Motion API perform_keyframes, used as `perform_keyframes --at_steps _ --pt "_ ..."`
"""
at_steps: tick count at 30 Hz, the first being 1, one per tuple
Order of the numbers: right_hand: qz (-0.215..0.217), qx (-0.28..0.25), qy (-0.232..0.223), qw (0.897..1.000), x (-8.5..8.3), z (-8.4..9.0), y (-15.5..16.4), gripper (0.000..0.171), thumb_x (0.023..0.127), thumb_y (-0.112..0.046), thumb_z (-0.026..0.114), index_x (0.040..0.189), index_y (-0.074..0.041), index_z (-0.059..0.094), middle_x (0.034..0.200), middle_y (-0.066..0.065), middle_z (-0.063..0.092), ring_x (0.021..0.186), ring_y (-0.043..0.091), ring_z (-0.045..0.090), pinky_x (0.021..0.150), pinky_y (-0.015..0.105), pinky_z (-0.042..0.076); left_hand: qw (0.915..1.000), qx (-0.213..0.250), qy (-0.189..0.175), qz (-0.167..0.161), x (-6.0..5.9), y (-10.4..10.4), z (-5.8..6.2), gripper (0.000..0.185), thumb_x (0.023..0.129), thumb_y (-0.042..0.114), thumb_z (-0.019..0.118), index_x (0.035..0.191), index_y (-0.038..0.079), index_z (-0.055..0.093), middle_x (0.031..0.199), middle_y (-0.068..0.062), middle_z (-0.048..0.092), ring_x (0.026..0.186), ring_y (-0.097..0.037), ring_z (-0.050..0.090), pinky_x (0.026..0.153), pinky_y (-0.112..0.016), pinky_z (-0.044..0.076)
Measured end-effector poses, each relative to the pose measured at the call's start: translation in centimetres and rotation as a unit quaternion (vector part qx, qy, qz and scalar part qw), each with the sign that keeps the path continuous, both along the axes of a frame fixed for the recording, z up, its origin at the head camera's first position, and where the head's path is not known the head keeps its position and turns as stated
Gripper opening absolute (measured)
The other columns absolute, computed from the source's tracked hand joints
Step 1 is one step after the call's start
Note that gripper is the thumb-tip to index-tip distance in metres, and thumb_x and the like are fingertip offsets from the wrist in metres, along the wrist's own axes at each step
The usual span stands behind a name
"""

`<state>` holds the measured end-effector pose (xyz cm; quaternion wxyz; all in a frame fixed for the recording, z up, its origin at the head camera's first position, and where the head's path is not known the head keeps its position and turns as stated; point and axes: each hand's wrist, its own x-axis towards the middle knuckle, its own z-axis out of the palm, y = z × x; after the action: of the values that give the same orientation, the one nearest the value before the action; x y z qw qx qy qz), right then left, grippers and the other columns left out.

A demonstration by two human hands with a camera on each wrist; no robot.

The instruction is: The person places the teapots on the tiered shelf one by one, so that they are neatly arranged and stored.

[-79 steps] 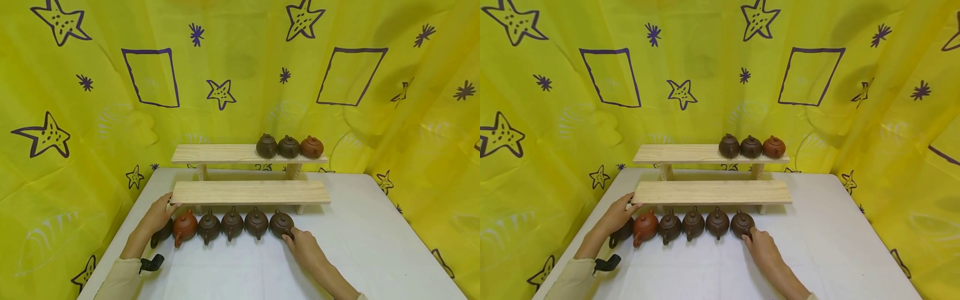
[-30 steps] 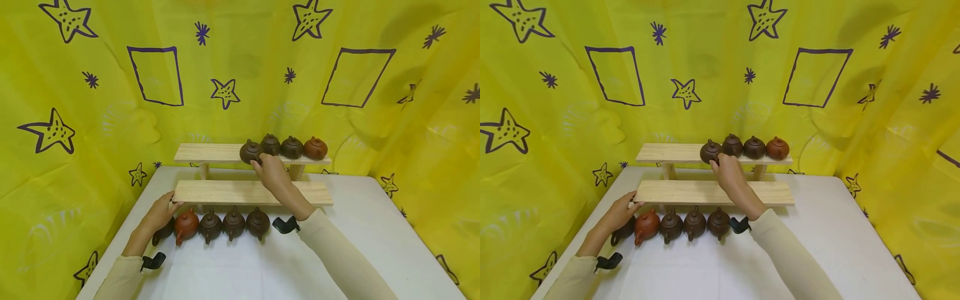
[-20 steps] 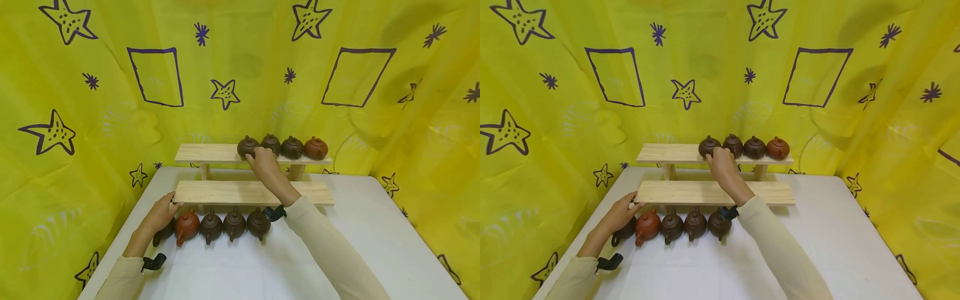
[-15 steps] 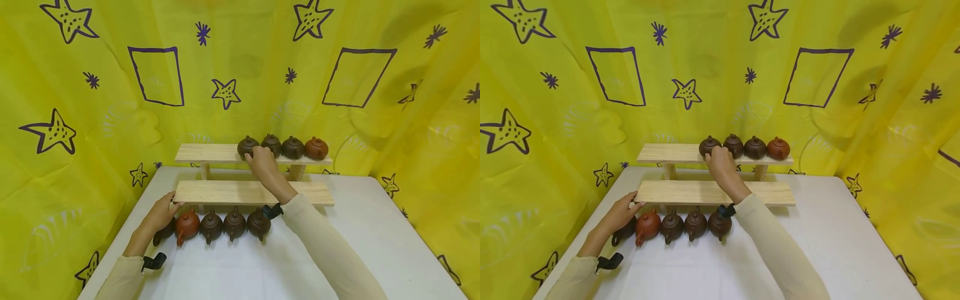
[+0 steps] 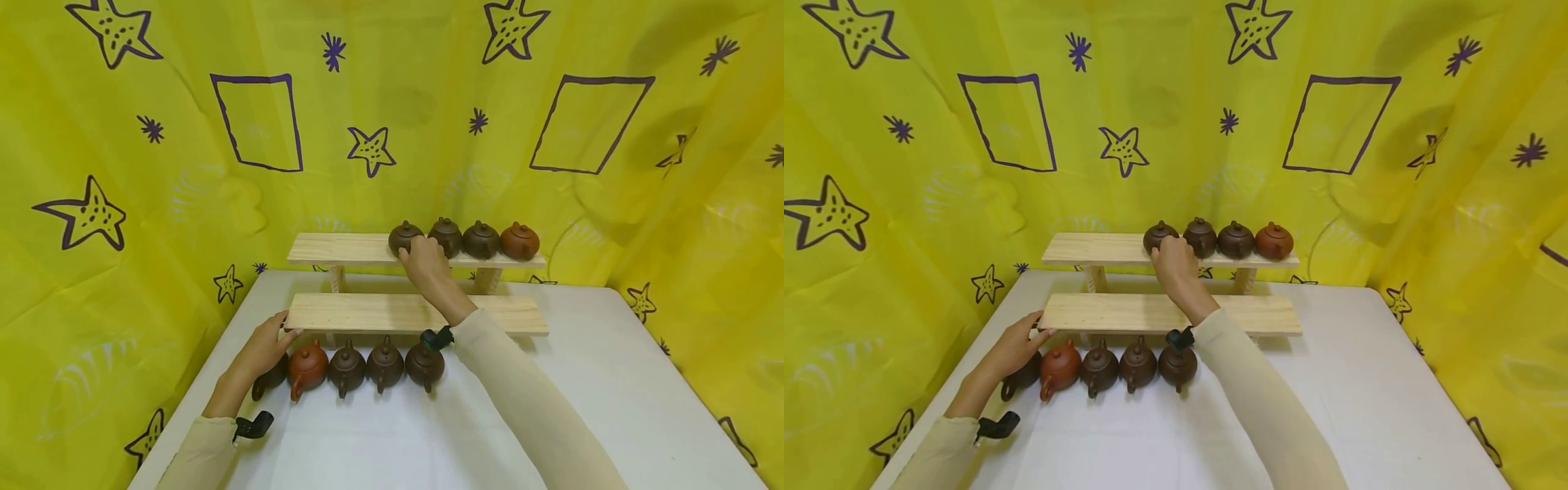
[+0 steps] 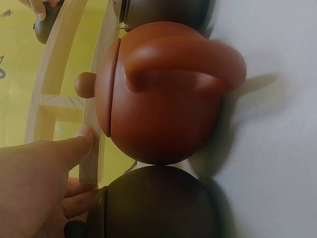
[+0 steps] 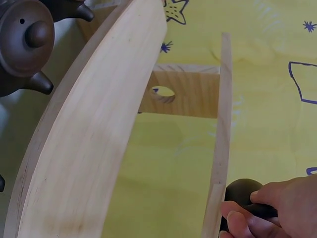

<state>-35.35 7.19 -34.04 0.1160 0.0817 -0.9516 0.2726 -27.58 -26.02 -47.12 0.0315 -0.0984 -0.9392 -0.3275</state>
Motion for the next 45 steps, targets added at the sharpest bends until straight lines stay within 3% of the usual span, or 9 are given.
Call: perform_keyframes --at_steps 7,16,19,23,28,38,45 --pt "-0.011 -0.003 -0.005 1.000 -0.2 -0.2 0.2 0.051 0.110 -0.027 0.059 0.062 -0.009 0.052 0.051 0.000 0.038 0.041 0.014 0.039 0.038 0.025 0.032 1.0000 0.000 0.006 -0.001 -0.1 0.1 0.0 0.060 0.109 0.023 0.061 0.152 -0.013 0.041 0.151 -0.037 0.049 0.143 -0.055 0.045 0.118 -0.068 0.037" --pt "-0.018 0.005 0.023 1.000 -0.3 -0.6 0.3 0.055 0.106 -0.037 0.064 0.059 -0.011 0.051 0.052 0.000 0.043 0.046 0.017 0.046 0.043 0.029 0.038 1.0000 0.005 0.006 0.001 0.2 0.1 0.2 0.060 0.108 0.022 0.061 0.152 -0.014 0.041 0.151 -0.038 0.049 0.143 -0.055 0.045 0.117 -0.068 0.036" --pt "-0.005 0.014 0.021 1.000 0.3 -0.9 0.8 0.061 0.104 -0.041 0.066 0.054 -0.012 0.046 0.050 -0.002 0.037 0.044 0.014 0.039 0.043 0.028 0.034 1.0000 0.005 0.001 0.003 0.3 0.1 0.1 0.061 0.109 0.024 0.060 0.153 -0.013 0.041 0.152 -0.038 0.048 0.143 -0.055 0.044 0.117 -0.068 0.036" --pt "0.036 0.023 0.001 0.999 2.1 -1.6 1.9 0.066 0.104 -0.038 0.067 0.050 -0.015 0.038 0.047 -0.007 0.027 0.043 0.010 0.025 0.043 0.026 0.027 1.0000 0.002 -0.002 0.002 0.2 0.1 -0.2 0.062 0.109 0.026 0.059 0.154 -0.013 0.039 0.153 -0.037 0.047 0.144 -0.055 0.043 0.118 -0.068 0.035" --pt "0.080 0.061 -0.008 0.995 4.9 -3.2 3.2 0.065 0.102 -0.037 0.070 0.051 -0.016 0.036 0.050 -0.008 0.023 0.047 0.008 0.021 0.045 0.025 0.021 1.0000 0.001 -0.001 0.006 0.1 0.0 -0.2 0.063 0.109 0.026 0.059 0.154 -0.012 0.039 0.154 -0.037 0.046 0.145 -0.054 0.043 0.119 -0.068 0.034" --pt "0.114 0.097 -0.065 0.987 11.0 -9.3 4.5 0.062 0.099 -0.035 0.075 0.051 -0.018 0.041 0.047 -0.009 0.030 0.045 0.009 0.031 0.045 0.024 0.027 1.0000 -0.002 -0.002 0.004 0.4 0.1 0.0 0.061 0.110 0.025 0.058 0.154 -0.013 0.038 0.154 -0.038 0.046 0.145 -0.055 0.043 0.119 -0.068 0.034" --pt "0.073 0.123 -0.072 0.987 13.5 -12.9 4.6 0.047 0.093 -0.037 0.082 0.063 -0.008 0.060 0.066 0.008 0.059 0.055 0.017 0.051 0.049 0.032 0.042 1.0000 -0.003 -0.003 0.005 0.4 0.2 0.1 0.061 0.110 0.024 0.058 0.154 -0.014 0.038 0.154 -0.038 0.045 0.145 -0.055 0.042 0.119 -0.068 0.034"
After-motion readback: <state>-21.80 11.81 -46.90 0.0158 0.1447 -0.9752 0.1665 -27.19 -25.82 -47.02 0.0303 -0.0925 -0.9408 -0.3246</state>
